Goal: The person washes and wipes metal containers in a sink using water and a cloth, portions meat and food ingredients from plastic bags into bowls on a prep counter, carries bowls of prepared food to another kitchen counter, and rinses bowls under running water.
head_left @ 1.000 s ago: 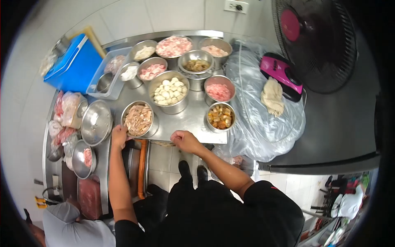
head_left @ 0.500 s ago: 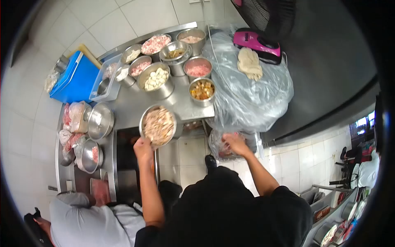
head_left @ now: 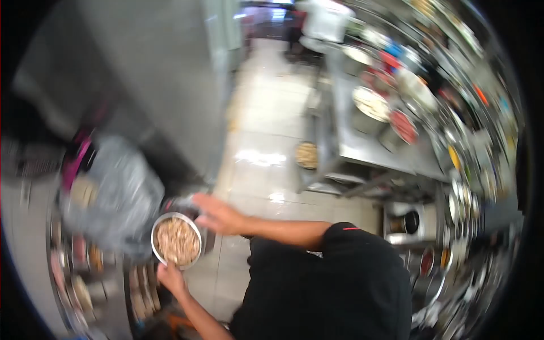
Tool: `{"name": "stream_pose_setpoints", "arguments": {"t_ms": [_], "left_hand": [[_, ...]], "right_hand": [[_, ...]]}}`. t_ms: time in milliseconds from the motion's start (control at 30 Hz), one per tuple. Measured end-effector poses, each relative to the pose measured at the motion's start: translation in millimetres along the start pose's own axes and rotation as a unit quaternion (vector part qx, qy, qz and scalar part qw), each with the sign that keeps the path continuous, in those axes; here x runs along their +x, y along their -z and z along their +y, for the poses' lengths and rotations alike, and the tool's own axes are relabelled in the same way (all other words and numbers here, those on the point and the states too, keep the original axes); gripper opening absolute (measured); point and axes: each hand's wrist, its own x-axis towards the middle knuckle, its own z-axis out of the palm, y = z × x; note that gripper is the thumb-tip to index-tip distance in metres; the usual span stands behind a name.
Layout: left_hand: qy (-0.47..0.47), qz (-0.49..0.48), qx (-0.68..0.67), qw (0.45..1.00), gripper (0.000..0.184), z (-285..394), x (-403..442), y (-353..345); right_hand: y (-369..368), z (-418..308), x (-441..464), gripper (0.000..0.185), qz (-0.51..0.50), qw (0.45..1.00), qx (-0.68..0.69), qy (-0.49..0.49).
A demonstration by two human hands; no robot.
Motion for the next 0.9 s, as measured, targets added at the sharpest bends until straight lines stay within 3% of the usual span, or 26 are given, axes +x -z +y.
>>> {"name": "stream_pose_setpoints", "arguments": {"t_ms": [67,100,167,200,267,333,400,500,633,700,767,833,900], "left_hand": [[-0.061,-0.066,0.031,0.996,0.007,-42.8,23.7,-32.8],[-0.036,-0.105,-0.006,0.994,0.005,-25.7,16.2,-63.9],[0.002,-0.164,-0.085,0.983,0.007,-9.8,-10.5,-138.9],[-0.029,-0.204,-0.035,0.978,0.006,-5.5,-11.8,-160.6],[-0.01,-0.243,-0.059,0.968,0.005,10.9,-28.1,-204.4],[-0.014,-0.278,-0.033,0.96,0.007,28.9,-39.4,-252.8],[-0.015,-0.317,0.001,0.948,0.009,47.1,-49.9,-299.7],[-0.093,-0.406,0.102,0.903,0.01,74.1,-74.4,-367.9],[-0.132,-0.485,0.156,0.851,0.012,112.5,-141.1,-454.5],[-0.066,-0.56,0.117,0.818,0.012,121.7,-182.8,-492.7],[-0.126,-0.593,0.132,0.784,0.013,110.5,-211.2,-530.0],[-0.105,-0.626,0.124,0.763,0.016,102.3,-239.8,-559.7],[-0.174,-0.631,0.136,0.744,0.012,74.6,-253.8,-592.4]], "right_hand": [[14.5,-10.8,-9.3,0.059,0.06,0.998,-0.033,0.011],[24.0,-10.5,-17.0,0.059,0.087,0.995,-0.042,0.007],[54.4,7.7,-33.5,0.064,0.08,0.971,-0.2,-0.106],[79.3,8.0,-36.0,0.064,0.096,0.969,-0.2,-0.111],[133.9,9.3,-44.0,0.066,0.042,0.957,-0.239,-0.156],[192.4,27.8,-55.4,0.062,0.078,0.956,-0.235,-0.158],[255.9,39.1,-73.7,0.056,0.218,0.969,-0.113,-0.038],[342.5,51.7,-123.5,0.037,0.37,0.921,0.07,-0.098],[432.2,62.8,-208.4,0.022,0.562,0.815,0.047,-0.134],[468.3,54.1,-251.2,0.024,0.652,0.737,0.041,-0.173],[491.0,38.0,-285.8,0.027,0.702,0.685,-0.029,-0.192],[499.5,41.7,-316.5,0.029,0.76,0.627,-0.011,-0.172],[500.2,36.1,-332.1,0.031,0.783,0.595,-0.019,-0.181]]}}
